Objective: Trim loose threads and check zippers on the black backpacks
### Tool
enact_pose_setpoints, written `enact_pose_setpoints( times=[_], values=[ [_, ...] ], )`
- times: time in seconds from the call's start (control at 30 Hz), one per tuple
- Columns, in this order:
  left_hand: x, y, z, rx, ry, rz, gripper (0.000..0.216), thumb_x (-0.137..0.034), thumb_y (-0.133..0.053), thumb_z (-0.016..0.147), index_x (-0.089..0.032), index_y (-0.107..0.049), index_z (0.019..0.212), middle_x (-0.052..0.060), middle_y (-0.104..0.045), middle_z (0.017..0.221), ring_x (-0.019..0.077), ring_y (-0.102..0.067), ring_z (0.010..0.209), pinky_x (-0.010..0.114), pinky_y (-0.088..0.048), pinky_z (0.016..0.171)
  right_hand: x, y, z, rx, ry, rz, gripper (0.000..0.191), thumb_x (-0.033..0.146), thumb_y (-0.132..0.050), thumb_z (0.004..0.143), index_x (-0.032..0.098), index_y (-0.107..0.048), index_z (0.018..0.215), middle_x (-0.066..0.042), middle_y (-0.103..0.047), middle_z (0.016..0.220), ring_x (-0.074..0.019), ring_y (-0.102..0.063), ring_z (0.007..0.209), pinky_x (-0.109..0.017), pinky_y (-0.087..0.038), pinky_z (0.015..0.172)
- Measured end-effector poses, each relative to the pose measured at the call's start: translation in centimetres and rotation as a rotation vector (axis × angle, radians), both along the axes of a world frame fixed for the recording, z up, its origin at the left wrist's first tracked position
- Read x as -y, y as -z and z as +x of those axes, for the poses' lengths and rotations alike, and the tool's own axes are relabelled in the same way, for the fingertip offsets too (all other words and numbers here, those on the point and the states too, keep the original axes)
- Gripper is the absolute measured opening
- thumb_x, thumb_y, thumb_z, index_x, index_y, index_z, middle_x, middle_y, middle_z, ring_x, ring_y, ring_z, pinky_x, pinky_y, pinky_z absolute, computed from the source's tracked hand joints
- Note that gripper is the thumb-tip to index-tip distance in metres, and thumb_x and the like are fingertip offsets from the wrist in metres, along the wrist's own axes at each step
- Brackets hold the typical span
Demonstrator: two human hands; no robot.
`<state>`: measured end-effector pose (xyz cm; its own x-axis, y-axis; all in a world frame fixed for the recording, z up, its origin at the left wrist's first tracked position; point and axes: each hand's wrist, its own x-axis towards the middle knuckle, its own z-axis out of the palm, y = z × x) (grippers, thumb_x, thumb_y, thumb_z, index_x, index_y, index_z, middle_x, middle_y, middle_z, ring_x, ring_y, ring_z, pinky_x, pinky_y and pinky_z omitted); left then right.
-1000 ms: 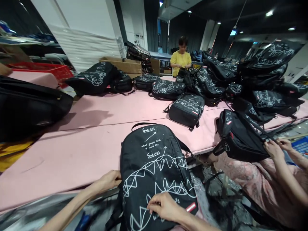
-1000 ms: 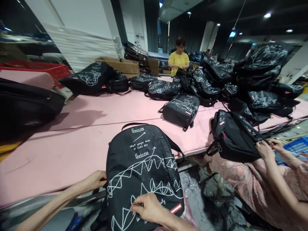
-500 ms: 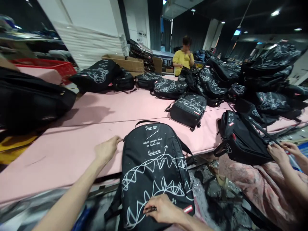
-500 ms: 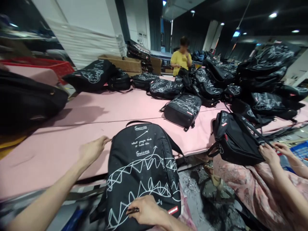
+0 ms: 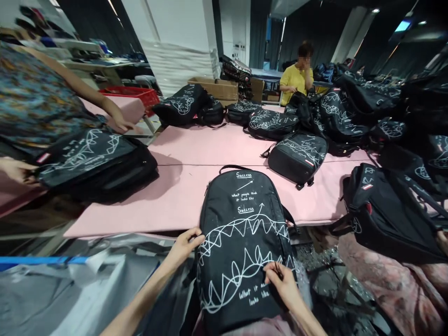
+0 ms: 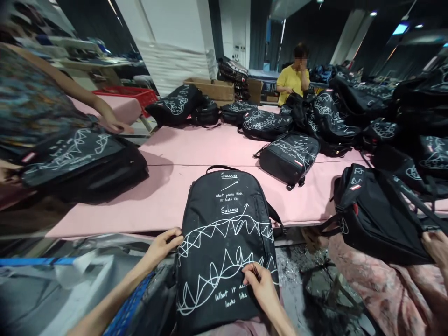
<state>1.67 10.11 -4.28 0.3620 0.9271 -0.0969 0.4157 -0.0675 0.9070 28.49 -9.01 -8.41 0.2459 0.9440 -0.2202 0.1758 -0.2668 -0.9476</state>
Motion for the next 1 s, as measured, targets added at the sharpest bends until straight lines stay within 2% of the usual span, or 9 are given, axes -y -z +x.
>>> enact_pose_setpoints(
  times=[0.17, 0.27, 0.33, 0.4, 0.5, 0.6, 0.77, 0.9, 1.0],
  values=[
    [-0.8, -13.1, 3.9, -0.056, -0.081, 0.337, 0.027, -0.041, -0.057, 0.07, -0.018, -0.051, 0.059, -0.004, -0.05, 0.058, 0.0115, -0.045, 0.058, 0.021, -0.036, 0.056, -2.4, -2.3, -0.8, -0.099, 0.042, 0.114, 0.035, 0.049, -0.054, 0.08, 0.015, -0.063, 0.078, -0.001, -0.061, 0.059, -0.0154, -0.056, 0.061, -0.027, -0.043, 0.064],
    [-0.8, -17.9, 7.7, -0.136, -0.157, 0.477, 0.026, -0.042, -0.058, 0.072, -0.018, -0.055, 0.063, -0.004, -0.052, 0.057, 0.0111, -0.046, 0.055, 0.022, -0.035, 0.053, -4.1, -5.2, 0.5, -0.148, 0.124, 0.237, 0.031, 0.046, -0.059, 0.077, 0.015, -0.062, 0.078, -0.001, -0.061, 0.06, -0.0158, -0.057, 0.061, -0.028, -0.045, 0.064],
    [0.0, -18.0, 10.2, -0.158, -0.094, 0.516, 0.023, -0.038, -0.054, 0.077, -0.018, -0.058, 0.067, -0.003, -0.058, 0.062, 0.0128, -0.052, 0.06, 0.023, -0.04, 0.057, -5.4, -7.6, 1.7, -0.132, 0.188, 0.34, 0.029, 0.043, -0.058, 0.08, 0.015, -0.063, 0.086, -0.003, -0.063, 0.068, -0.0158, -0.058, 0.065, -0.029, -0.047, 0.066],
    [1.3, -16.8, 12.0, -0.158, 0.117, 0.534, 0.019, -0.031, -0.048, 0.082, -0.018, -0.062, 0.08, 0.001, -0.065, 0.077, 0.0151, -0.059, 0.073, 0.025, -0.045, 0.068, -6.7, -10.2, 2.6, -0.063, 0.187, 0.45, 0.027, 0.039, -0.053, 0.085, 0.017, -0.061, 0.098, -0.005, -0.065, 0.084, -0.016, -0.059, 0.073, -0.03, -0.048, 0.069],
    [2.4, -15.3, 12.9, -0.057, 0.333, 0.597, 0.027, -0.023, -0.038, 0.089, -0.018, -0.061, 0.102, 0.005, -0.066, 0.096, 0.015, -0.062, 0.086, 0.027, -0.049, 0.078, -8.0, -13.4, 2.9, 0.148, -0.038, 0.639, 0.024, 0.031, -0.047, 0.089, 0.021, -0.061, 0.105, -0.008, -0.061, 0.104, -0.0176, -0.058, 0.092, -0.031, -0.047, 0.079],
    [1.2, -15.6, 11.8, -0.042, 0.264, 0.86, 0.03, -0.02, -0.038, 0.09, -0.015, -0.054, 0.114, 0.01, -0.061, 0.111, 0.0195, -0.054, 0.109, 0.035, -0.045, 0.092, -8.3, -15.1, 2.9, 0.377, -0.34, 0.757, 0.025, 0.021, -0.042, 0.09, 0.02, -0.06, 0.108, -0.008, -0.06, 0.102, -0.0164, -0.057, 0.095, -0.029, -0.046, 0.08],
    [-1.5, -16.4, 10.7, -0.53, 0.62, 1.032, 0.062, -0.038, -0.061, 0.079, -0.016, -0.038, 0.132, 0.014, -0.033, 0.144, 0.0314, -0.015, 0.137, 0.051, -0.024, 0.106, -8.1, -17.7, 2.9, 0.744, -0.667, 0.507, 0.024, 0.029, -0.053, 0.087, 0.018, -0.06, 0.106, -0.007, -0.064, 0.092, -0.0148, -0.06, 0.076, -0.024, -0.045, 0.065],
    [-0.9, -16.4, 12.0, -0.725, 0.809, 1.002, 0.086, -0.055, -0.066, 0.066, -0.017, -0.033, 0.136, 0.016, -0.024, 0.148, 0.0364, -0.011, 0.137, 0.052, -0.016, 0.107, -8.2, -19.5, 1.7, 1.023, -0.832, 0.245, 0.026, 0.042, -0.063, 0.078, 0.017, -0.066, 0.079, -0.006, -0.066, 0.073, -0.0178, -0.061, 0.066, -0.024, -0.038, 0.057],
    [0.0, -15.7, 12.7, -0.755, 0.805, 1.013, 0.092, -0.052, -0.071, 0.061, -0.015, -0.032, 0.136, 0.017, -0.024, 0.147, 0.0384, -0.012, 0.136, 0.052, -0.013, 0.106, -7.6, -19.1, 0.0, 1.129, -0.86, 0.25, 0.017, 0.03, -0.063, 0.076, 0.016, -0.061, 0.067, -0.004, -0.063, 0.068, -0.0152, -0.057, 0.059, -0.024, -0.029, 0.051]
  ],
)
